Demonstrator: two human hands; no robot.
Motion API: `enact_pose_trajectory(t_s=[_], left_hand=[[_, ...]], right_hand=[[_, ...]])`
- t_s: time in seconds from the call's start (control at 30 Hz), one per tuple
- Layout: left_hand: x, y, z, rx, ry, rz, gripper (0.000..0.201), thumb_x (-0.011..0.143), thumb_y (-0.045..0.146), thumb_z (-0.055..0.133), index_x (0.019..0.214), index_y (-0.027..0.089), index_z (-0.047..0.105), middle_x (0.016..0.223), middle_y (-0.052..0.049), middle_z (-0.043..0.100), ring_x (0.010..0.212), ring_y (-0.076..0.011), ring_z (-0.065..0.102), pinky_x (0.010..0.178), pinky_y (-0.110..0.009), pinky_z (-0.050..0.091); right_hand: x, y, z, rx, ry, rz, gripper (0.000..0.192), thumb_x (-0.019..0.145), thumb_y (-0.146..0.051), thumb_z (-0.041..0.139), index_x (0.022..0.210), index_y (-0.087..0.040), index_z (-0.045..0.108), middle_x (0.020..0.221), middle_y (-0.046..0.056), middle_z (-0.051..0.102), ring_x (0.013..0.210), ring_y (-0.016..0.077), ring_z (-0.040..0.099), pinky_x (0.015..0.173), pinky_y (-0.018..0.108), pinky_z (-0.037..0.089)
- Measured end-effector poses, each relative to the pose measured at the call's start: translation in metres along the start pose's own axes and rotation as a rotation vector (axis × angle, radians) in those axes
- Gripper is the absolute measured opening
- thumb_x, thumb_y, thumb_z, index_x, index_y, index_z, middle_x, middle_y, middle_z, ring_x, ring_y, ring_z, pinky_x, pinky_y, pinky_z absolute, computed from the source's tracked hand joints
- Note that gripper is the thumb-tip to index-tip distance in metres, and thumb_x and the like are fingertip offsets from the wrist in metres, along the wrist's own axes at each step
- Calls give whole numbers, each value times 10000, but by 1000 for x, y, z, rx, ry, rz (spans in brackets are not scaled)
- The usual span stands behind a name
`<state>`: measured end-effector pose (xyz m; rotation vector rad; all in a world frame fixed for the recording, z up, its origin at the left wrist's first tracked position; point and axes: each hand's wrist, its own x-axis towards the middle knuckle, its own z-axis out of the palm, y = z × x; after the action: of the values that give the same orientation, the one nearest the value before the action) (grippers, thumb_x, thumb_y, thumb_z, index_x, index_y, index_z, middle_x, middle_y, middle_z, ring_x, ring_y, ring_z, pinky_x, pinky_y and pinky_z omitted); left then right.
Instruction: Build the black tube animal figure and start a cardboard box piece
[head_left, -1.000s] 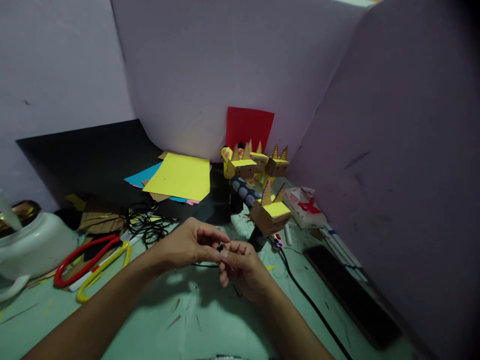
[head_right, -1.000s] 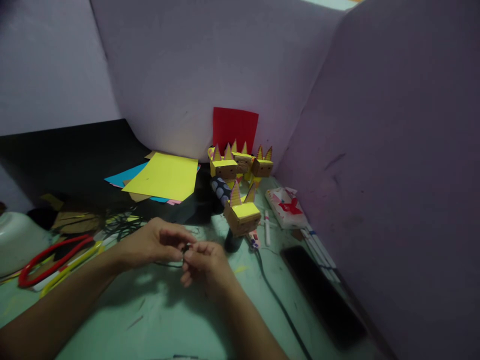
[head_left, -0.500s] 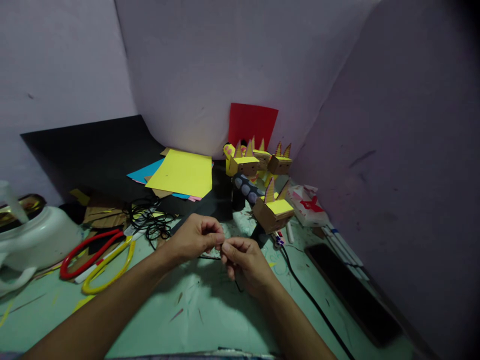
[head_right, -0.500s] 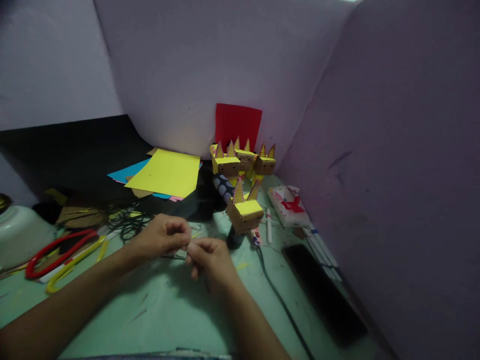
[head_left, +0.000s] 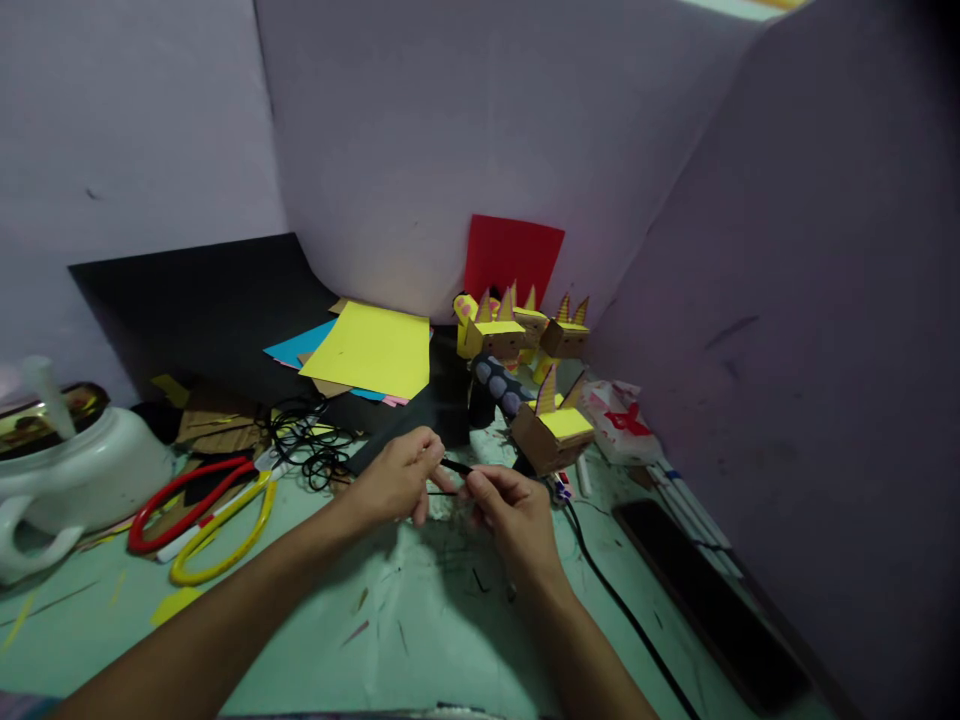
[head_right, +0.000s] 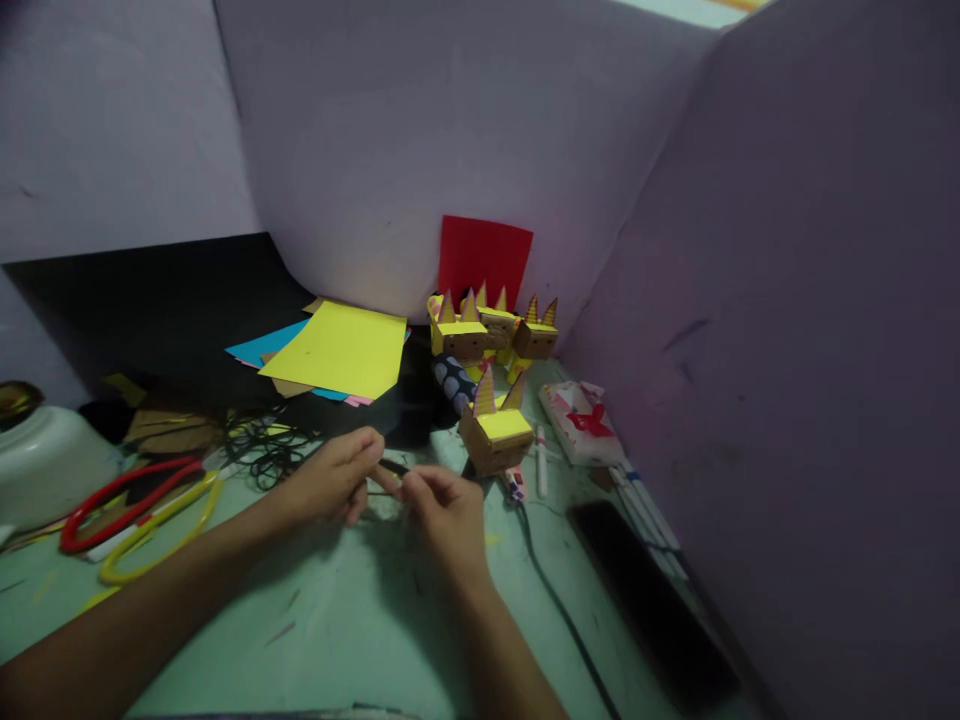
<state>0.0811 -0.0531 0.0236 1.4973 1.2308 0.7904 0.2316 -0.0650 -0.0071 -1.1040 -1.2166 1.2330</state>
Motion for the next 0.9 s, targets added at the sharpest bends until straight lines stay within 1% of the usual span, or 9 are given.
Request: enact_pose_trajectory(t_s=[0.07, 0.17, 0.23, 0.37, 0.47, 0.53, 0.73, 0.8, 0.9], left_hand=[[1, -1, 2, 34, 3, -31, 251, 853, 424, 318, 736, 206, 359, 537, 52, 537, 290, -74, 427, 280, -165, 251], [2, -1, 1, 69, 61, 26, 223, 843, 375, 344, 697, 208, 369, 491, 71, 467, 332, -75, 409, 333, -174, 293], [1, 0, -2, 118, 110, 87, 202, 825, 333, 376, 669, 205, 381, 496, 69, 450, 377, -77, 406, 374, -180, 297], [-1, 3, -9, 292, 167, 191, 177, 777, 271, 428, 623, 187, 445, 504, 55, 431, 465, -93, 391, 443, -198, 284], [-2, 4, -14, 387, 180, 222, 171, 747, 260, 458, 611, 169, 509, 538, 40, 442, 520, -103, 382, 478, -208, 281], [-2, 4, -16, 414, 166, 212, 176, 737, 263, 472, 622, 157, 552, 542, 32, 458, 533, -107, 387, 488, -213, 282], [-1, 4, -16, 444, 167, 146, 192, 716, 238, 496, 632, 133, 632, 545, 6, 546, 536, -118, 457, 504, -223, 308], [-1, 4, -15, 480, 165, 172, 192, 722, 217, 494, 628, 132, 638, 577, -9, 582, 564, -126, 499, 534, -227, 329], [-3, 4, -15, 574, 165, 259, 198, 746, 191, 475, 628, 140, 626, 637, -29, 609, 630, -140, 541, 593, -236, 351]], right_hand=[[0, -1, -2, -109, 53, -99, 128, 683, -290, 646, 660, -173, 691, 530, -11, 608, 429, 88, 462, 428, 213, 348], [2, 2, -7, -234, 62, -247, 82, 692, -259, 653, 701, -205, 714, 546, -12, 615, 476, 109, 494, 488, 237, 389], [3, 4, -10, -272, 24, -326, 82, 705, -253, 654, 732, -219, 724, 574, -4, 629, 510, 122, 519, 514, 248, 404], [6, 5, -16, -321, -87, -438, 95, 718, -218, 649, 766, -227, 730, 647, 26, 657, 580, 149, 572, 544, 261, 427], [6, 3, -18, -405, -156, -496, 114, 743, -203, 625, 797, -219, 724, 673, 42, 660, 610, 159, 590, 559, 265, 435], [6, 2, -19, -466, -176, -516, 120, 767, -205, 599, 806, -204, 713, 686, 50, 658, 614, 158, 592, 554, 259, 435], [6, 3, -21, -654, -153, -646, 126, 806, -181, 529, 804, -159, 653, 689, 55, 639, 614, 146, 583, 560, 237, 428], [5, 3, -21, -698, -138, -674, 124, 810, -176, 518, 800, -158, 640, 681, 50, 631, 607, 142, 578, 555, 229, 421], [4, 4, -22, -749, -119, -684, 128, 813, -170, 504, 785, -167, 628, 668, 41, 619, 595, 137, 574, 545, 218, 413]])
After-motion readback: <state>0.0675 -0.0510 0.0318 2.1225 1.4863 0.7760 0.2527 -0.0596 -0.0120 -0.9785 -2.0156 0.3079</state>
